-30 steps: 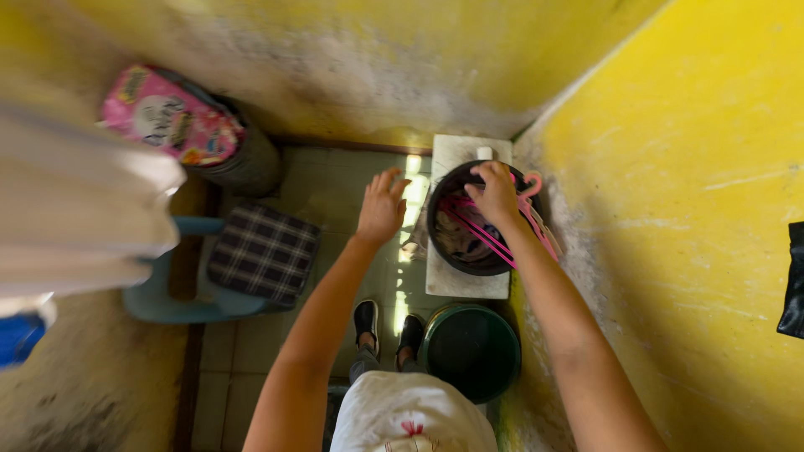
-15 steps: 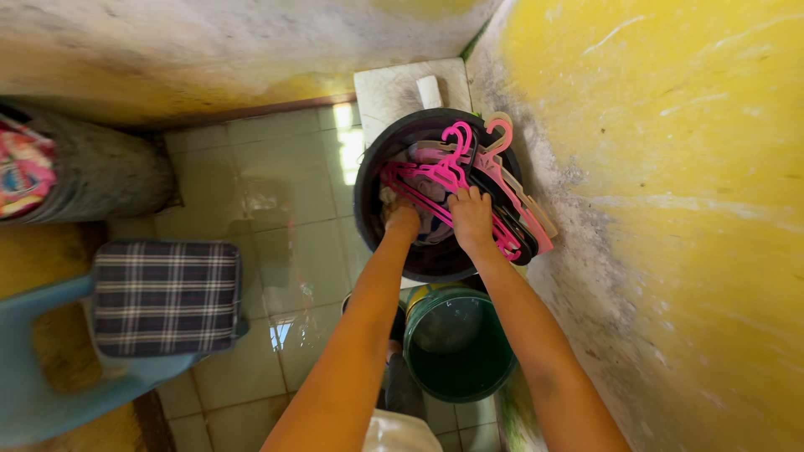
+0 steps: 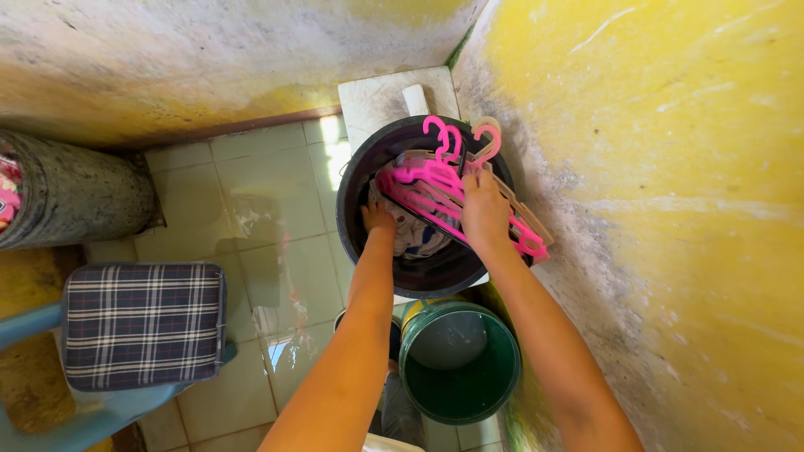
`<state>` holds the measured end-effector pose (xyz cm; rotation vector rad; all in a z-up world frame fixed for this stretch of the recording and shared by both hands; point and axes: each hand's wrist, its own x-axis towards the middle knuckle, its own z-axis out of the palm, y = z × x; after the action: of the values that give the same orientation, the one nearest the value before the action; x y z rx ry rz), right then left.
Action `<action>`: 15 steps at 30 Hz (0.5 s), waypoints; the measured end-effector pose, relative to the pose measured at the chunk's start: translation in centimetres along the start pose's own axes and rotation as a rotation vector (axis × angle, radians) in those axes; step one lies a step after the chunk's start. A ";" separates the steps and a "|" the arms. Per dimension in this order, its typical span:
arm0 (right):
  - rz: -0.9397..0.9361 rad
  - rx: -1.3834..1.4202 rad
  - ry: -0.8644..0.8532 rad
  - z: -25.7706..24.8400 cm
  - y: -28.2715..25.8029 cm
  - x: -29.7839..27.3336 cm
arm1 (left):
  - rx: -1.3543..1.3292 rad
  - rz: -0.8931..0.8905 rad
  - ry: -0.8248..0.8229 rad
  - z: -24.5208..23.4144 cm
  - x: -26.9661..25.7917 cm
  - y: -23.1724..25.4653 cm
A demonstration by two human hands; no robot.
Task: The person takes wet clothes from a bucket and places them onto plastic hangers before hanging the hangers onto a clothesline.
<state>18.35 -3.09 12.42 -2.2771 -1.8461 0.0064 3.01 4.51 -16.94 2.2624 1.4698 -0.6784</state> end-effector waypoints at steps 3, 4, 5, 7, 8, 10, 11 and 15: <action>0.124 0.034 -0.071 -3.8 -0.7 0.2 | -0.033 0.087 -0.175 -0.4 -0.9 0.6; 0.192 0.037 -0.137 -4.4 -0.8 0.3 | -0.039 0.105 -0.184 -0.3 -1.0 0.8; 0.211 0.058 -0.118 -4.6 -0.7 -0.2 | -0.077 0.106 -0.147 0.2 -1.6 1.2; 0.245 0.106 -0.068 -3.8 -0.2 -1.0 | -0.137 0.111 -0.094 0.5 -2.0 1.7; 0.230 0.130 0.010 -3.1 0.3 -1.7 | -0.174 0.108 -0.094 0.4 -2.1 1.6; 0.196 0.183 0.172 -1.2 1.7 -3.3 | -0.265 0.085 -0.072 -0.8 -1.8 1.1; 0.207 0.204 0.191 -0.3 2.8 -4.0 | -0.318 0.072 -0.046 -2.1 -1.9 0.8; 0.383 0.577 0.092 2.1 6.6 -7.3 | -0.634 0.010 -0.012 -7.6 -5.3 -2.5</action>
<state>22.91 -11.07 8.39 -2.1134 -1.1380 0.4261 0.40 5.64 -7.75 1.7663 1.4102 -0.1743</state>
